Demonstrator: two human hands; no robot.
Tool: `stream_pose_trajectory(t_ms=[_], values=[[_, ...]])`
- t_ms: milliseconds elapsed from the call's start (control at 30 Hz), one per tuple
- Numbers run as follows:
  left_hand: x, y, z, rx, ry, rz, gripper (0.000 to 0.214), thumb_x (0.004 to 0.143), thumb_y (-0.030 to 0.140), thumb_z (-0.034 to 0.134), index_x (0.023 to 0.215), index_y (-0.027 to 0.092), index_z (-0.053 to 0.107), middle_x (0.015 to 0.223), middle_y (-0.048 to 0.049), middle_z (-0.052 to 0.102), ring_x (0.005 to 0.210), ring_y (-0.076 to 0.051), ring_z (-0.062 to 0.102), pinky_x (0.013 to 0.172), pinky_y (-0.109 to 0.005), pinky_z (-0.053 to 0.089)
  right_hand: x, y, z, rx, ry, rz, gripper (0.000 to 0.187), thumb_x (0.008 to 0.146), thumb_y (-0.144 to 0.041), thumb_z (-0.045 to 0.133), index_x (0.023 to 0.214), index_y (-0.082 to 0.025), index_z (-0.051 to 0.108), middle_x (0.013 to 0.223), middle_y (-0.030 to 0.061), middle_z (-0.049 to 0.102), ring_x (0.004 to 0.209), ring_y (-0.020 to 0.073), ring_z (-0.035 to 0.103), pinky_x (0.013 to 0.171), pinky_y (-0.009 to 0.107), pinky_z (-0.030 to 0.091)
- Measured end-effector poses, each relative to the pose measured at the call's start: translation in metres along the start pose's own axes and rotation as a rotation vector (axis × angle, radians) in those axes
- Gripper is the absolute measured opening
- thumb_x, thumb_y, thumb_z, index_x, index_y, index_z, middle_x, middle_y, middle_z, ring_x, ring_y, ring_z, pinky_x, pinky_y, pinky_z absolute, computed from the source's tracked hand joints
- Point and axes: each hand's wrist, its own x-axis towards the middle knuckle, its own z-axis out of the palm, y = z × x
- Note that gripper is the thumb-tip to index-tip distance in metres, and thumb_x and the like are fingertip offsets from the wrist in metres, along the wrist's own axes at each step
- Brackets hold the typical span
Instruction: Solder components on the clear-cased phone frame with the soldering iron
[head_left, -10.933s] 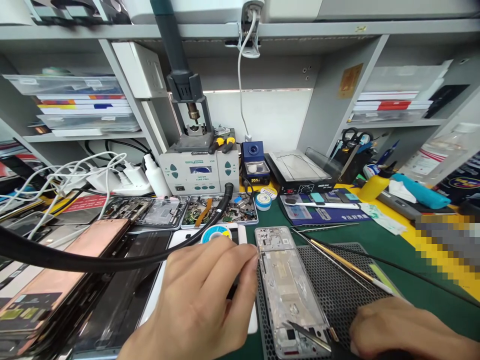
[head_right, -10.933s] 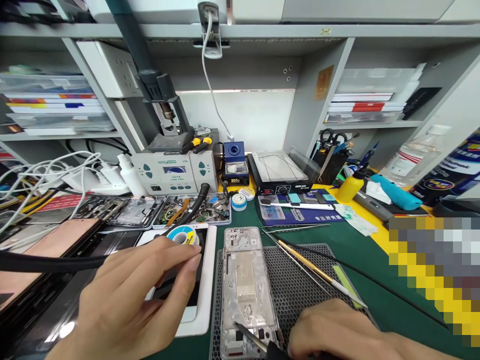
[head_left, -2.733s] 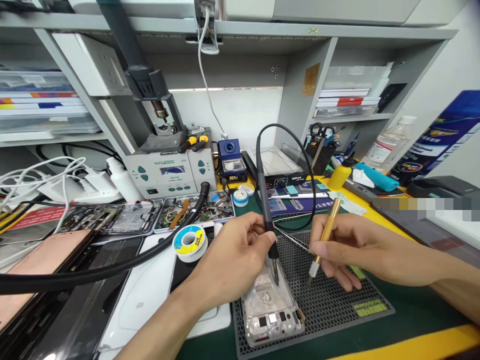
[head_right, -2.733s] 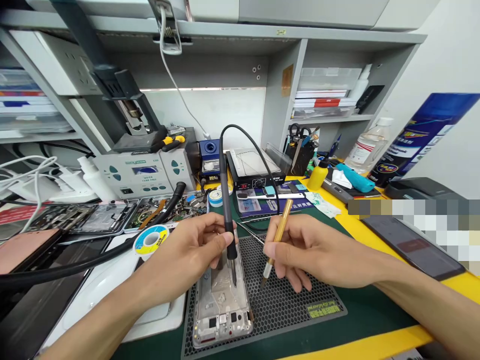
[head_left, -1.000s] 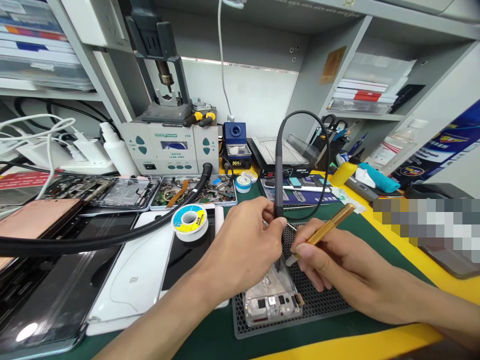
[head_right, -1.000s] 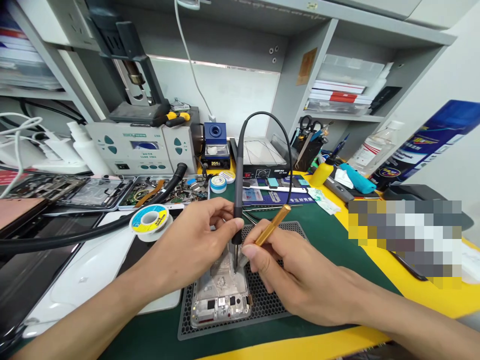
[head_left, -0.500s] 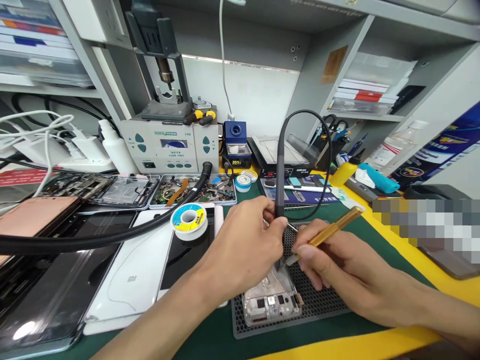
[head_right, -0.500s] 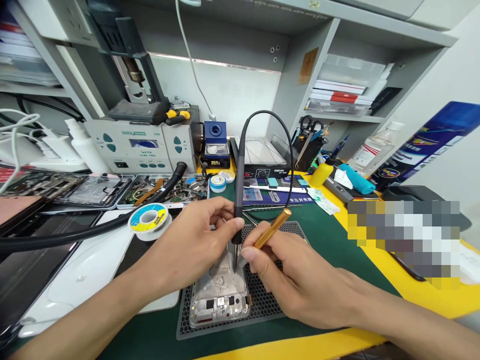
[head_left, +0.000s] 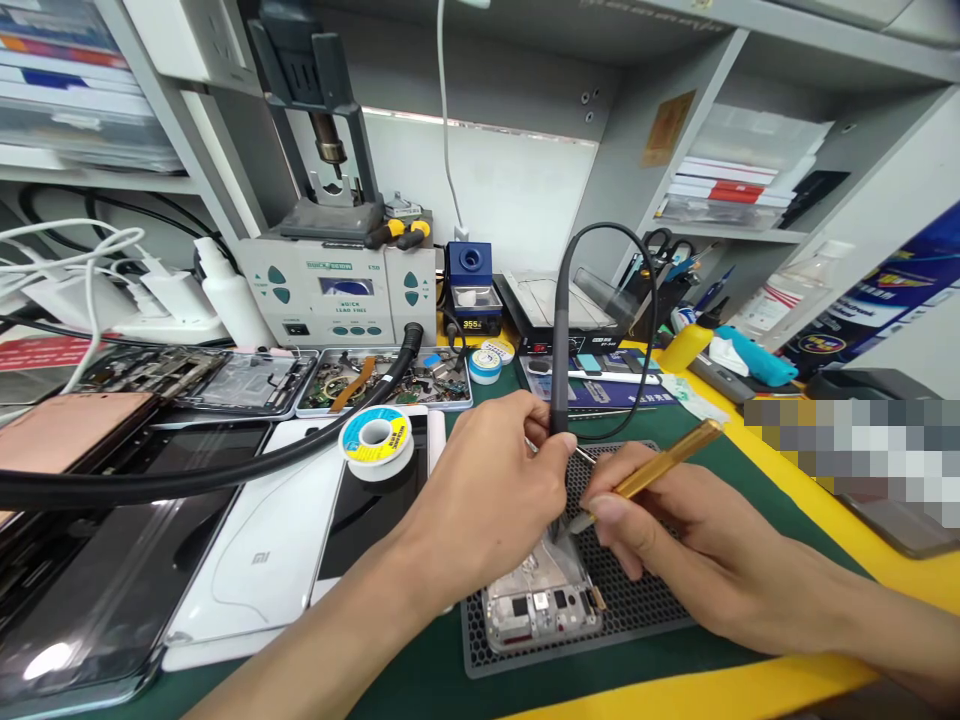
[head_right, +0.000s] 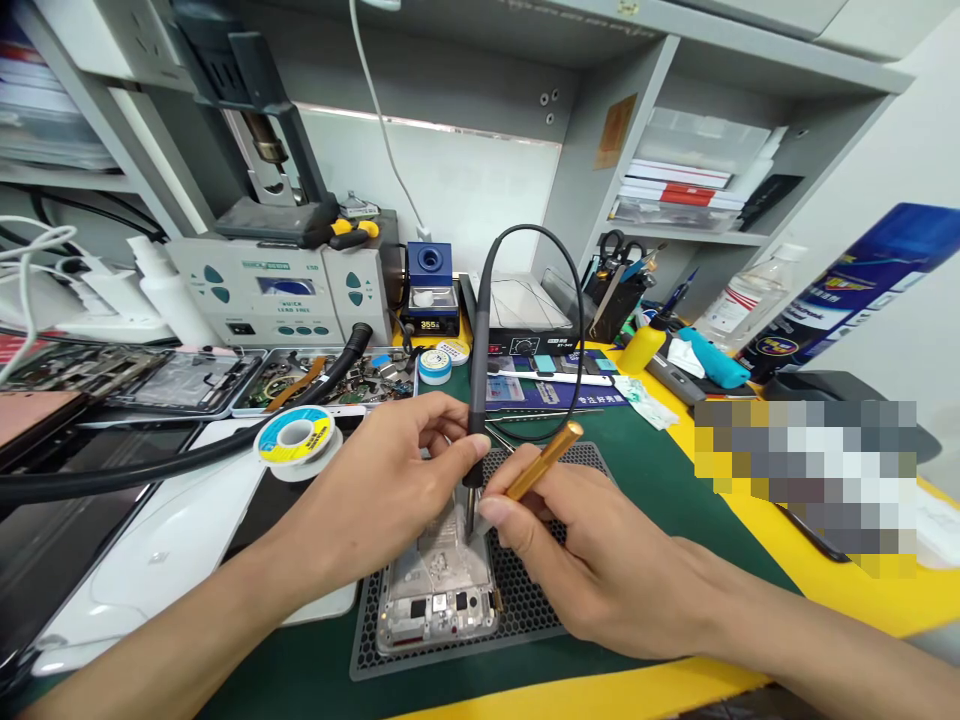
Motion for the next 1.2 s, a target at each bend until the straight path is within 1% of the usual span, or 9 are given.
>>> stream_pose_trajectory(t_ms=[133, 267, 567, 767, 900, 1033, 1133, 1200], values=[[0.0006, 0.0001, 0.0006, 0.007, 0.004, 0.001, 0.016, 0.098, 0.031, 0.065, 0.085, 0.022, 0.064, 0.084, 0.0025, 0.068, 0.078, -0.017, 0.06, 0.069, -0.033, 0.046, -0.0002, -0.0007, 0.0002, -0.006, 0.01, -0.016, 0.028, 0.115, -0.029, 0.044, 0.087, -0.027, 0.052, 0.068, -0.0019, 0.058, 0.071, 0.0202, 0.057, 0.069, 0.033, 0.046], [0.0006, -0.0003, 0.0007, 0.022, 0.004, 0.01, 0.018, 0.099, 0.03, 0.064, 0.083, 0.022, 0.062, 0.081, 0.0032, 0.067, 0.076, -0.017, 0.059, 0.068, -0.033, 0.045, -0.0008, -0.0006, 0.0006, -0.015, 0.032, -0.032, 0.028, 0.114, -0.028, 0.044, 0.088, -0.027, 0.053, 0.069, -0.0017, 0.059, 0.07, 0.0199, 0.057, 0.069, 0.033, 0.046], [0.0001, -0.0027, 0.0015, 0.062, 0.0, 0.046, 0.016, 0.1, 0.027, 0.061, 0.084, 0.022, 0.063, 0.079, 0.0034, 0.067, 0.075, -0.017, 0.059, 0.065, -0.032, 0.042, 0.0012, -0.0009, 0.0007, -0.013, 0.017, -0.027, 0.027, 0.113, -0.022, 0.044, 0.087, -0.026, 0.052, 0.068, -0.0032, 0.058, 0.069, 0.018, 0.059, 0.065, 0.029, 0.048], [-0.0003, -0.0001, 0.0019, 0.072, -0.022, 0.029, 0.019, 0.101, 0.026, 0.058, 0.083, 0.022, 0.06, 0.078, 0.0036, 0.066, 0.074, -0.016, 0.058, 0.064, -0.032, 0.041, 0.0003, 0.0, 0.0011, -0.019, 0.029, -0.069, 0.023, 0.111, -0.02, 0.046, 0.091, -0.026, 0.054, 0.071, -0.0034, 0.059, 0.069, 0.0175, 0.059, 0.064, 0.027, 0.049], [0.0008, 0.0002, 0.002, 0.068, -0.03, 0.028, 0.018, 0.102, 0.025, 0.057, 0.084, 0.022, 0.06, 0.079, 0.0032, 0.066, 0.074, -0.016, 0.059, 0.063, -0.032, 0.04, 0.0006, -0.0006, 0.001, -0.026, 0.035, -0.059, 0.023, 0.111, -0.02, 0.047, 0.09, -0.026, 0.053, 0.07, -0.0041, 0.058, 0.067, 0.0167, 0.059, 0.063, 0.027, 0.048], [0.001, -0.0003, 0.0017, 0.052, -0.021, 0.017, 0.017, 0.101, 0.025, 0.059, 0.084, 0.022, 0.062, 0.08, 0.003, 0.068, 0.074, -0.016, 0.06, 0.064, -0.031, 0.042, 0.0, -0.0007, 0.0004, -0.023, 0.051, -0.067, 0.024, 0.111, -0.019, 0.047, 0.09, -0.026, 0.054, 0.071, -0.0037, 0.059, 0.069, 0.0169, 0.059, 0.063, 0.027, 0.048], [0.0012, -0.0013, 0.0018, 0.024, -0.01, 0.022, 0.014, 0.099, 0.026, 0.062, 0.086, 0.022, 0.064, 0.082, 0.0024, 0.07, 0.078, -0.017, 0.062, 0.069, -0.031, 0.046, 0.0001, -0.0002, 0.0003, -0.027, 0.049, -0.06, 0.025, 0.111, -0.019, 0.048, 0.087, -0.026, 0.054, 0.071, -0.0032, 0.059, 0.071, 0.0169, 0.059, 0.065, 0.027, 0.05], [0.0018, -0.0017, 0.0024, 0.006, 0.006, 0.012, 0.012, 0.098, 0.028, 0.065, 0.088, 0.021, 0.066, 0.086, 0.0015, 0.072, 0.081, -0.017, 0.064, 0.073, -0.032, 0.048, -0.0004, 0.0002, 0.0003, -0.02, 0.037, -0.059, 0.025, 0.11, -0.02, 0.049, 0.087, -0.026, 0.055, 0.073, -0.0031, 0.059, 0.07, 0.0162, 0.059, 0.064, 0.026, 0.05]])
